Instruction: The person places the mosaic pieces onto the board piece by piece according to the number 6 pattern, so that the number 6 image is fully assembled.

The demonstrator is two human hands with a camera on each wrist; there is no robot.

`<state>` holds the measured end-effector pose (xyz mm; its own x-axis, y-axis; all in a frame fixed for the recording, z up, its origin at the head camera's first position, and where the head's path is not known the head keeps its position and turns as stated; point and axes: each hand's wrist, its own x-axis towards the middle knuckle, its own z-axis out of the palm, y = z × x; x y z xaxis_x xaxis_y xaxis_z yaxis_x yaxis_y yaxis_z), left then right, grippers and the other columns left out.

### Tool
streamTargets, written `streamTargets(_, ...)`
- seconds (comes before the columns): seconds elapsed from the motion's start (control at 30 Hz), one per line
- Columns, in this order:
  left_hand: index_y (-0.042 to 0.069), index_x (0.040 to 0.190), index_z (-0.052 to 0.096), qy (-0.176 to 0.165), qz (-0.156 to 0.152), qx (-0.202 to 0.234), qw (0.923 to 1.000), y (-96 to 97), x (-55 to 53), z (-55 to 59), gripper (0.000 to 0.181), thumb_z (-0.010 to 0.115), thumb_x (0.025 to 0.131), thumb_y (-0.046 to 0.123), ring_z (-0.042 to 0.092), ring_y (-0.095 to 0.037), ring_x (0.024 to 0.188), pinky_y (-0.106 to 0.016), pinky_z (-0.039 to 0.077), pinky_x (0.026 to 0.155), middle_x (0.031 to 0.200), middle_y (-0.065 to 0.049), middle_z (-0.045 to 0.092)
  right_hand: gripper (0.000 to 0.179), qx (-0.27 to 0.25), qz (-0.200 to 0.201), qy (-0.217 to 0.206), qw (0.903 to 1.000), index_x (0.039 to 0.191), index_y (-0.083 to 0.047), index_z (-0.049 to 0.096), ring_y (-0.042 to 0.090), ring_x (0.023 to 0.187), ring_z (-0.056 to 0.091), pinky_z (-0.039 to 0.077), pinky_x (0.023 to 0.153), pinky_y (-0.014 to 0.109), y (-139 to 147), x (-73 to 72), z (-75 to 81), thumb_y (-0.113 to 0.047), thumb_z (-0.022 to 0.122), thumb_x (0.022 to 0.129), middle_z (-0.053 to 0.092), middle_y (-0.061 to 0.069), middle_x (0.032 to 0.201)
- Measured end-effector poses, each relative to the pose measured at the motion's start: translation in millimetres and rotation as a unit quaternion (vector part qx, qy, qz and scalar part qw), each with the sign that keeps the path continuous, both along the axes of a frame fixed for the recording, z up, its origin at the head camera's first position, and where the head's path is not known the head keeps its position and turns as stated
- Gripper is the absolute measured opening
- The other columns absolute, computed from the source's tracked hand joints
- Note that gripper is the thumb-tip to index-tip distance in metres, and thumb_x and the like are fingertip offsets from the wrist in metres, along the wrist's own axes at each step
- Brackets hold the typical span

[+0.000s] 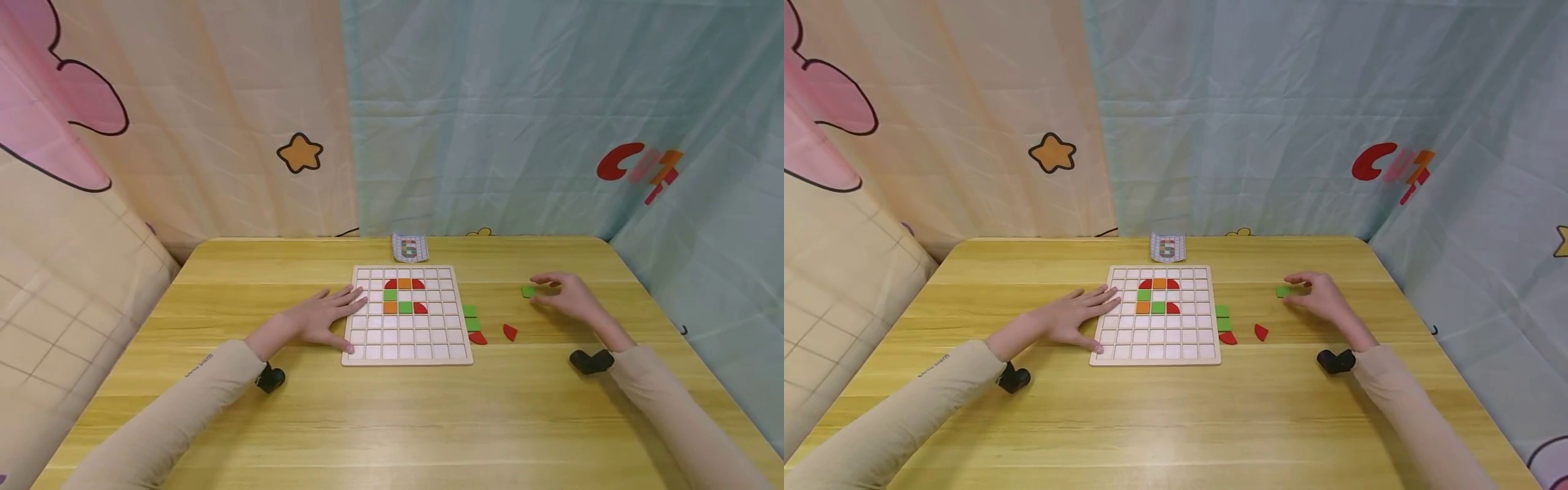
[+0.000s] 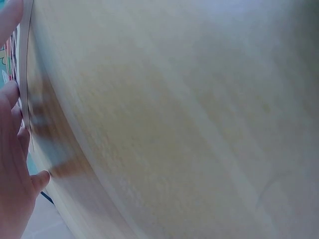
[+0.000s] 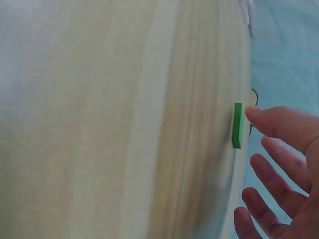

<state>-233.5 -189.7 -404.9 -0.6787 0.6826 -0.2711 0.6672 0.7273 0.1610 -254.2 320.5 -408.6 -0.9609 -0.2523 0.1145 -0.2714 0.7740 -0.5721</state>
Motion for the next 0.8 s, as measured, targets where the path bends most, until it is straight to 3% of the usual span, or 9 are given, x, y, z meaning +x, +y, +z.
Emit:
streamTargets(0.27,0.02,0.156,0.008,0.0,0.003,0.002,1.0,0.1,-0.1,-0.8,0.103,0.055,0.081,0.072,0.002,-0.028,0.151,-0.06,0.008,0.118,0.164,-0.006,0.002,0.043,0.023,0.005,-0.028,0.9993,0.123,0.007,0.061,0.047,0.12,0.05,0.039,0.1,0.059,0.8,-1.2,-3.8,-0.018,0.069,0.089,0.059,0.031,0.124)
streamTargets(0.8,0.021,0.156,0.007,-0.002,0.004,0.0,1.0,0.1,-1.5,-2.1,0.102,0.054,0.081,0.072,0.002,-0.027,0.151,-0.059,0.008,0.118,0.164,-0.005,0.001,0.038,0.052,-0.014,-0.032,0.998,0.116,0.002,0.068,0.043,0.11,0.057,0.044,0.093,0.056,-1.2,-1.7,-2.6,-0.024,0.07,0.088,0.066,0.026,0.116)
